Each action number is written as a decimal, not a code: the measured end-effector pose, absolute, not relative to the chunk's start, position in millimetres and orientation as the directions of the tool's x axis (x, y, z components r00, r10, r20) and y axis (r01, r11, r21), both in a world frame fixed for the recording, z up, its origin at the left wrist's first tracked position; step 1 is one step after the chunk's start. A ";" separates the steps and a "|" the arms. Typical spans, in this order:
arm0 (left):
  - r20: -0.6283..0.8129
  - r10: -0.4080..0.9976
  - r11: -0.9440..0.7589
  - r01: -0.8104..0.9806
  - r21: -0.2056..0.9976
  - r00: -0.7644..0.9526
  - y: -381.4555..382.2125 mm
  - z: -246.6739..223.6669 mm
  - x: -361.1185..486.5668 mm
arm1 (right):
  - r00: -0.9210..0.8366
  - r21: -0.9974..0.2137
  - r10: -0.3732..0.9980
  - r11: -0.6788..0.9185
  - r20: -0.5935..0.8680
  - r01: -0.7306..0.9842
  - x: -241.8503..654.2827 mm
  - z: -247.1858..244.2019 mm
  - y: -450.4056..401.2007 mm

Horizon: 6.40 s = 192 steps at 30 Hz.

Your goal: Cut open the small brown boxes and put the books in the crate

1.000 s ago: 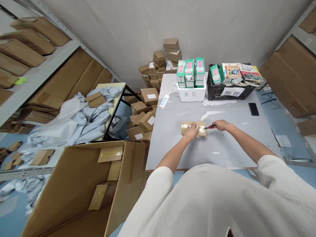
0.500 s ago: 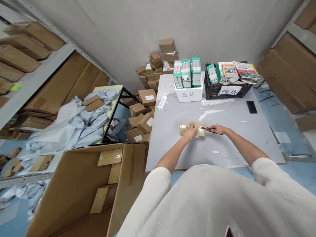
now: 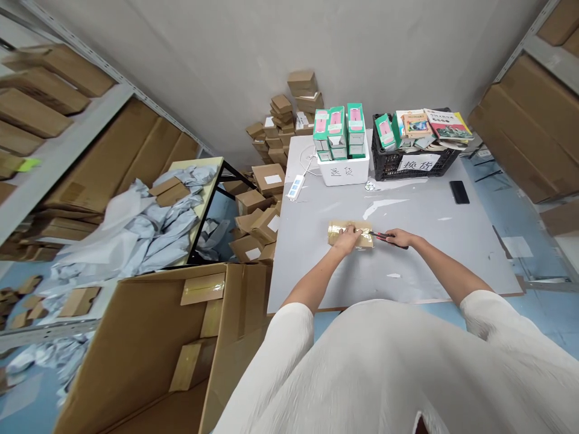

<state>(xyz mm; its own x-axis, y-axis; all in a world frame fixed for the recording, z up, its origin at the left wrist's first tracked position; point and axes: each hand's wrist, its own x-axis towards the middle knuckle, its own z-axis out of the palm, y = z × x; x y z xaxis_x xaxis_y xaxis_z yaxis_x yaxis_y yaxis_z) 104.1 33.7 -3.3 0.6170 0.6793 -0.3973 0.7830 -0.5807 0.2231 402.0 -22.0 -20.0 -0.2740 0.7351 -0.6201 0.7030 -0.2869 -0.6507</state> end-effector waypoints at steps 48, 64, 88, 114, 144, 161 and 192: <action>-0.336 0.654 -0.628 0.734 0.256 0.677 21.1 -10.3 148.2 | -0.259 -0.440 0.717 -0.074 -0.647 0.895 407.0 -6.7 16.8; -0.305 0.655 -0.623 0.723 0.300 0.691 28.0 -15.6 146.9 | -0.315 -0.770 0.734 -0.429 -0.602 0.472 413.1 -53.0 -54.6; -0.186 0.851 -0.415 0.846 0.334 0.491 61.9 -33.9 138.0 | -0.166 -0.493 0.952 0.019 -0.255 0.870 393.2 -3.4 -39.9; -0.169 0.848 -0.425 0.836 0.347 0.502 47.5 -42.3 141.4 | -0.076 -0.479 0.976 -0.033 -0.206 0.877 376.6 -18.0 -42.0; -0.212 0.856 -0.384 0.855 0.349 0.471 0.5 -28.4 85.9 | 0.568 -0.322 0.755 -0.654 -0.327 0.684 493.0 -123.5 -67.6; -0.233 0.833 -0.417 0.846 0.331 0.502 6.3 -31.6 81.6 | 0.535 -0.364 0.807 -0.590 -0.248 0.721 468.9 -124.0 -71.3; -0.046 0.962 -0.154 0.676 0.721 0.268 -0.3 -63.7 30.6 | 0.077 -0.543 0.977 -0.176 -0.200 0.821 323.8 -31.8 -19.9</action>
